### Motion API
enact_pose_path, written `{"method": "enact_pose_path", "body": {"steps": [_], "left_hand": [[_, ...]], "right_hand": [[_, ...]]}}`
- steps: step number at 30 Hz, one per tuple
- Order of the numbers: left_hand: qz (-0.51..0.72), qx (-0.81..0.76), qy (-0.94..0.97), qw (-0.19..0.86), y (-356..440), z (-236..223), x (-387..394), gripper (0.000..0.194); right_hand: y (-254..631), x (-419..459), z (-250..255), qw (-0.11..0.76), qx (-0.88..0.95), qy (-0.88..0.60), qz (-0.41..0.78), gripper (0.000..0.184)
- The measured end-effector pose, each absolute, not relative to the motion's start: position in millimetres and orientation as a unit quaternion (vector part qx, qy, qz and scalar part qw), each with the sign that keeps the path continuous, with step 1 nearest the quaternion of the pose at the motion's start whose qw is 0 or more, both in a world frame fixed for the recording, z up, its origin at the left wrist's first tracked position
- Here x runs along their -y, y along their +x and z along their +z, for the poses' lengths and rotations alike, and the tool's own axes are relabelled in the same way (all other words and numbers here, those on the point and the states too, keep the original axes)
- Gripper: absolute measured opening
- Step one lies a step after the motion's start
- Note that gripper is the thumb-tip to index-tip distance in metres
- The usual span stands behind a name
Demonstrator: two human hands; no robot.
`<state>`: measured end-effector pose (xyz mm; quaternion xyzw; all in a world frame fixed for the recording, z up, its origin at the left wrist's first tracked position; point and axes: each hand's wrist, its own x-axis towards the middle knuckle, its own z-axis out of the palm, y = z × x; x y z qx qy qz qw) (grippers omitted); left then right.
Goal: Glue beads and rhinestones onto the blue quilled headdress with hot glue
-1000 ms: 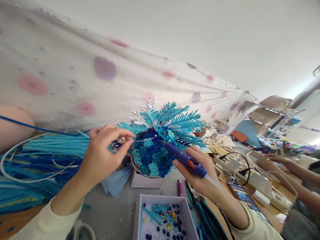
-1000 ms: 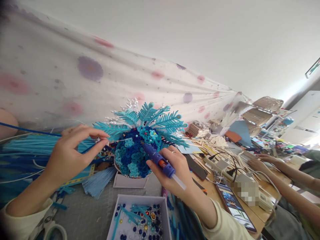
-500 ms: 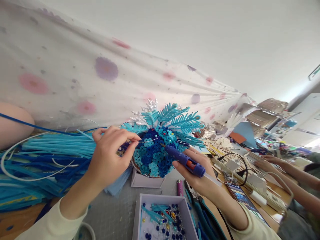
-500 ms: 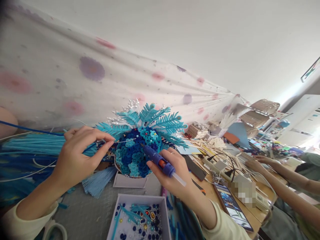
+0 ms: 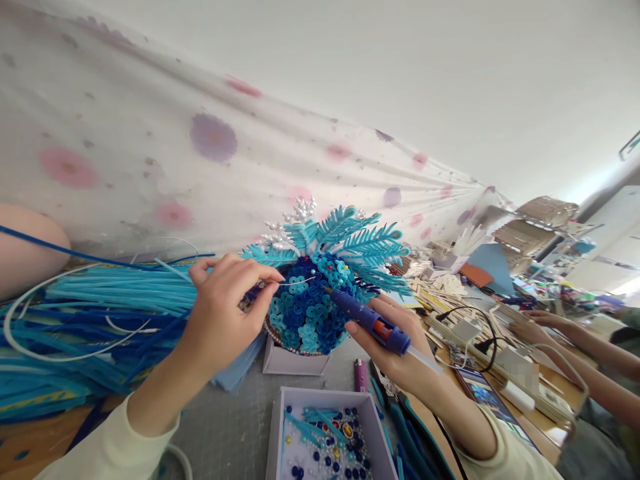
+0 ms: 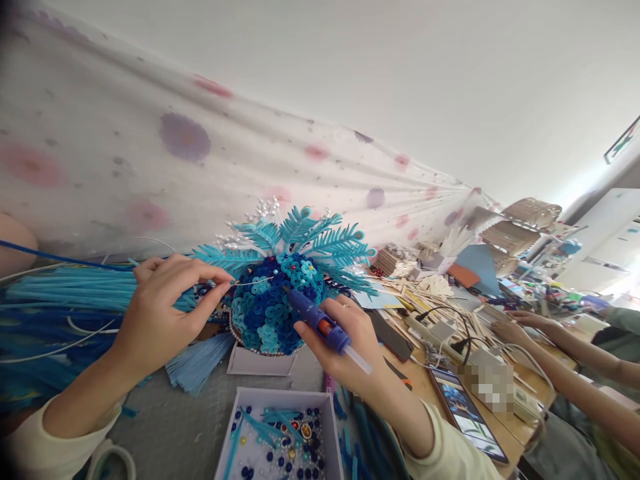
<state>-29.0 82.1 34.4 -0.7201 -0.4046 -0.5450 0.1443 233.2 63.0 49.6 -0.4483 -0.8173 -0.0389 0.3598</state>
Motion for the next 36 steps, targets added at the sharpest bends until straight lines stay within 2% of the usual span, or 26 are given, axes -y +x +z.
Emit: {"method": "enact_pose_path", "body": {"steps": [25,31,36], "left_hand": [[-0.537,0.406,-0.725,0.145,-28,34,-81,0.015],[-0.545,0.368,-0.738,0.151,-30,37,-80,0.012],[-0.528,0.348,-0.761,0.146,-30,43,-62,0.009]], "right_hand": [[233,-64,54,0.373,0.806,-0.458,0.028,0.043],[260,-51,51,0.423,0.753,-0.459,0.21,0.05],[308,-45,22,0.44,0.698,-0.421,0.377,0.061]]}}
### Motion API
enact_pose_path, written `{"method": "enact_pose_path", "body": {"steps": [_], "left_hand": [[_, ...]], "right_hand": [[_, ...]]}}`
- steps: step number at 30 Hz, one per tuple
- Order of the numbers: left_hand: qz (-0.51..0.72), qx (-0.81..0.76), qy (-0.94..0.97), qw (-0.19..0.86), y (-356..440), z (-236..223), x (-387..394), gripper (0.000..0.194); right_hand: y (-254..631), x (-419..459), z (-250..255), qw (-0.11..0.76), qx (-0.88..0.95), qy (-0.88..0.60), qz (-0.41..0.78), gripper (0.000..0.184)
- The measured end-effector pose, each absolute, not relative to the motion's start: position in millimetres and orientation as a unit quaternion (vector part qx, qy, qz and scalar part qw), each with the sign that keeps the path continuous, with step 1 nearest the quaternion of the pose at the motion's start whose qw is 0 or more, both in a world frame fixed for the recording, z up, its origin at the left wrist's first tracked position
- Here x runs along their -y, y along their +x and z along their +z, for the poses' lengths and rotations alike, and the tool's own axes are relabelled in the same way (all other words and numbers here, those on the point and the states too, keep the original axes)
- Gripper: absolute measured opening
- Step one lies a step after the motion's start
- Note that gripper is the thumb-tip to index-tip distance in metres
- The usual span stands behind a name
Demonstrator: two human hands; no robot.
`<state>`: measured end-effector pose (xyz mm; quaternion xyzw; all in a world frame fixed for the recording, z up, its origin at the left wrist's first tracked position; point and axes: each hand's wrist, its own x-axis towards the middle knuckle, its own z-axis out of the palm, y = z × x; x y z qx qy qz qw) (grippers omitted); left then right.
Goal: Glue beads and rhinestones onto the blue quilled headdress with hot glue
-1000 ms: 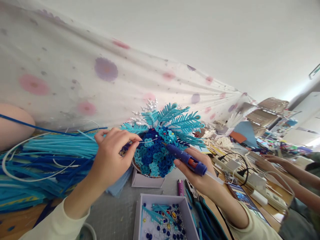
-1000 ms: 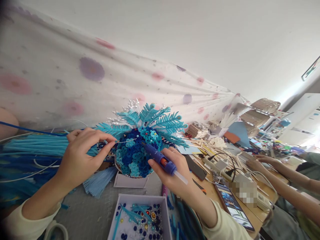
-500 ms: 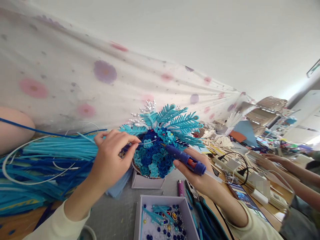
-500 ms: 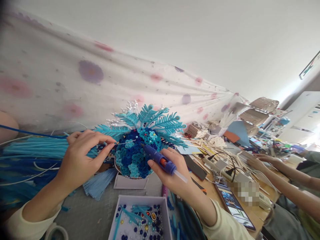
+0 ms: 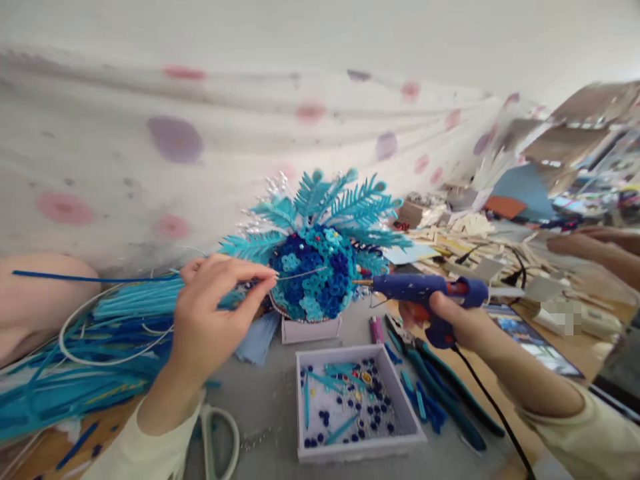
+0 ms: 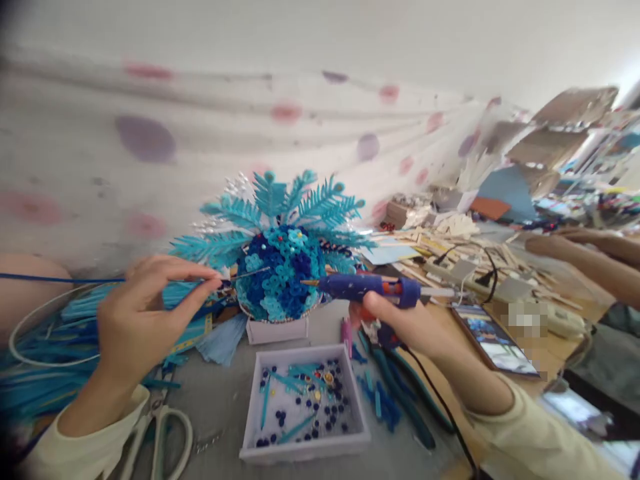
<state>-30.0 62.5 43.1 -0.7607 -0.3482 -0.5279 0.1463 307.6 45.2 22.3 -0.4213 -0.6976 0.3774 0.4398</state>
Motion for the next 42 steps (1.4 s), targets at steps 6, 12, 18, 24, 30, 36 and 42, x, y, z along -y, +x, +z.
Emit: {"method": "enact_pose_path", "body": {"steps": [6,12,18,24,30,36,42], "left_hand": [[-0.41,0.372,-0.831,0.05,-10,40,-26,0.013],[-0.392,0.392,-0.833,0.007,1,32,5,0.016],[-0.424,0.404,-0.81,-0.025,25,22,30,0.012],[-0.395,0.399,-0.828,0.002,41,13,44,0.015],[-0.417,0.436,-0.794,-0.068,34,7,51,0.017],[-0.363,0.437,-0.823,0.019,25,12,52,0.017],[-0.264,0.399,-0.872,0.106,41,13,51,0.019]], "right_hand": [[313,-30,6,0.469,0.636,-0.4,0.465,0.049],[298,-10,11,0.446,0.668,-0.393,0.448,0.039],[276,11,5,0.467,0.598,-0.393,0.519,0.039],[264,22,12,0.472,0.571,-0.411,0.531,0.038],[272,30,7,0.46,0.604,-0.415,0.502,0.028],[275,32,-6,0.449,0.647,-0.366,0.496,0.021],[263,29,-19,0.481,0.643,-0.391,0.45,0.015]]}}
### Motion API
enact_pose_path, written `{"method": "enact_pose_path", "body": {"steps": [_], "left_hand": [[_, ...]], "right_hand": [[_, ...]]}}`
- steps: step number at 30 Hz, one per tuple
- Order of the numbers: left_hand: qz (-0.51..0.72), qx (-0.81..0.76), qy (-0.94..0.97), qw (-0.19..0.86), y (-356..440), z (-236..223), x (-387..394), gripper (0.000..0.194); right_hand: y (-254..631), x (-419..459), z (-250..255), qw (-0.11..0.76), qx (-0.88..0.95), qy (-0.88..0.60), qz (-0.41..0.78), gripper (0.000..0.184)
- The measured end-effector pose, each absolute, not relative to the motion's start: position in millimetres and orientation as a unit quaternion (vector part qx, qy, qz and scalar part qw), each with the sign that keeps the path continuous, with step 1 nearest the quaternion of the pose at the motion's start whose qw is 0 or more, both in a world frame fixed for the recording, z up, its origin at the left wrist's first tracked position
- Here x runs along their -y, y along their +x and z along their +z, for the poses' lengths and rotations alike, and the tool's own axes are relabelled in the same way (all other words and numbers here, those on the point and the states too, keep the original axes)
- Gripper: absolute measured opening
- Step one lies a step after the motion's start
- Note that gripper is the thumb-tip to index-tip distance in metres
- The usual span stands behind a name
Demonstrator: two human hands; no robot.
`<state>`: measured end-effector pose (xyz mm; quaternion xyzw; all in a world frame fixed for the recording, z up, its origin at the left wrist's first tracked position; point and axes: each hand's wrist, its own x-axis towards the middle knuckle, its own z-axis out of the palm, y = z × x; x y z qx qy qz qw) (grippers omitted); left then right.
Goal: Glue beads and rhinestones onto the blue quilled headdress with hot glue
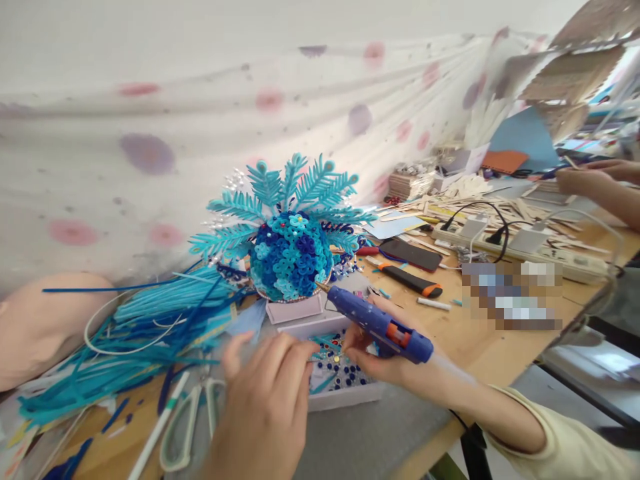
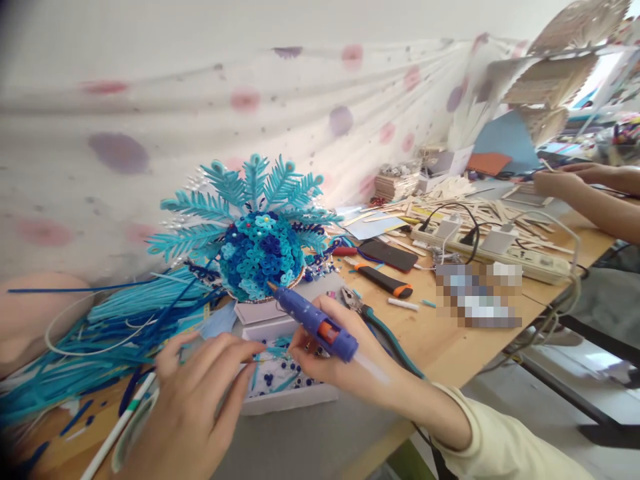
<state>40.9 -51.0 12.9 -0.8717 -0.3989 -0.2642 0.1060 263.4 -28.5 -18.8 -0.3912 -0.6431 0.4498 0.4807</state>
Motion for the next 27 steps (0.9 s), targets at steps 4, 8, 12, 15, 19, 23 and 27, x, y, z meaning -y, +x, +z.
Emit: {"method": "enact_pose_path", "body": {"steps": [4,8,12,15,19,23,27], "left_hand": [[-0.278,0.381,-0.878,0.083,64,3,49,0.023],[-0.303,0.363,-0.876,0.093,73,-4,46,0.026],[-0.286,0.337,-0.888,0.124,65,-10,45,0.022],[-0.257,0.317,-0.897,0.169,60,-15,46,0.02],[-0.277,0.298,-0.887,0.216,63,-14,46,0.019],[-0.296,0.277,-0.875,0.263,67,-5,49,0.025],[-0.294,0.273,-0.863,0.306,54,8,58,0.02]], "right_hand": [[259,30,-17,0.469,0.647,-0.404,0.445,0.017],[260,32,-15,0.452,0.658,-0.432,0.421,0.019],[262,32,-19,0.44,0.666,-0.453,0.396,0.021],[264,32,-21,0.427,0.671,-0.455,0.401,0.023],[264,36,-20,0.43,0.666,-0.461,0.399,0.022],[265,38,-18,0.422,0.675,-0.456,0.397,0.021],[272,28,-22,0.465,0.65,-0.471,0.374,0.018]]}}
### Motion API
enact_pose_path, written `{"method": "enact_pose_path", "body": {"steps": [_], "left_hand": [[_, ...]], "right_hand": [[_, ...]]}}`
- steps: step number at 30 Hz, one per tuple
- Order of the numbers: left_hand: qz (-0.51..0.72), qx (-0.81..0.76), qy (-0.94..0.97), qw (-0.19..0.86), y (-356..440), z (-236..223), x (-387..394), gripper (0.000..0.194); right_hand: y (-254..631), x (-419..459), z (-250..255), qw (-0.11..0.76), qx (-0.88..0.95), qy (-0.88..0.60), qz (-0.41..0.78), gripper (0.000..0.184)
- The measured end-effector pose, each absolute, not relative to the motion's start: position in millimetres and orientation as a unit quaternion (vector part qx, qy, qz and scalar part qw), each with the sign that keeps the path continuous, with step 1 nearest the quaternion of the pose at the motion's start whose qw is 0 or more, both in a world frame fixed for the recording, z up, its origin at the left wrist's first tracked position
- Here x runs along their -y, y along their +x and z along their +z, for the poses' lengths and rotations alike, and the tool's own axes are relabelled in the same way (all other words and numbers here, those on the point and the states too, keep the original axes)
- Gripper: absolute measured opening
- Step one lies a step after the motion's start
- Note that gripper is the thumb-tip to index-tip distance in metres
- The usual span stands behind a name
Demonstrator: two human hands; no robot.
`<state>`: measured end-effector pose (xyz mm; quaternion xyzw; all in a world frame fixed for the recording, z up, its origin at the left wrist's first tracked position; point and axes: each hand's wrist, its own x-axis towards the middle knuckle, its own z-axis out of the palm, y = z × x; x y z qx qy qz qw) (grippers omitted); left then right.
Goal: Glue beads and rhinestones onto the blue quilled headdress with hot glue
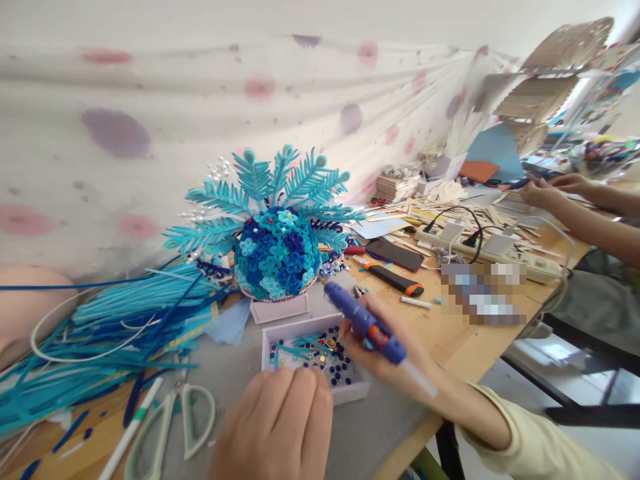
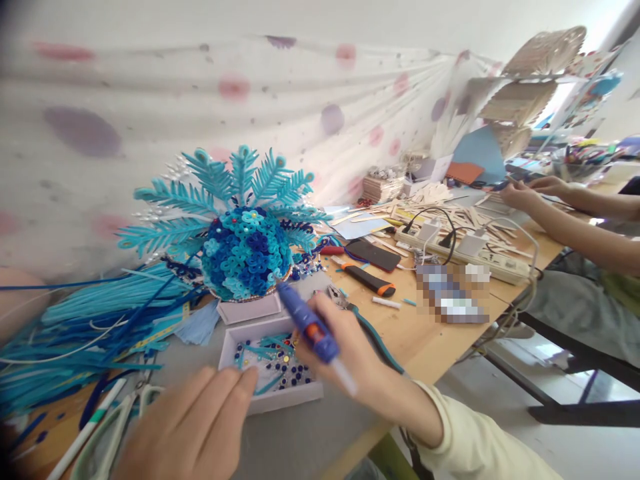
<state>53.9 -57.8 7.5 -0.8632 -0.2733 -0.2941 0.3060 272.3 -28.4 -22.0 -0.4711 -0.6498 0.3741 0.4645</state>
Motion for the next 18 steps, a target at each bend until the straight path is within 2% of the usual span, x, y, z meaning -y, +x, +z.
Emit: {"method": "enact_pose_path", "body": {"steps": [3,6,8,11,18], "left_hand": [[-0.342,0.338,-0.849,0.218,44,17,62,0.015],[-0.382,0.395,-0.835,0.034,43,24,58,0.017],[-0.389,0.397,-0.83,-0.034,45,27,53,0.018],[-0.418,0.399,-0.814,-0.056,48,28,46,0.014],[-0.439,0.433,-0.787,-0.008,32,25,39,0.011]], "right_hand": [[285,20,-24,0.49,0.613,-0.494,0.375,0.015],[300,17,-23,0.485,0.584,-0.549,0.351,0.026],[310,18,-22,0.484,0.56,-0.585,0.331,0.033],[322,18,-17,0.489,0.54,-0.611,0.311,0.037],[339,9,-12,0.476,0.558,-0.574,0.363,0.035]]}}
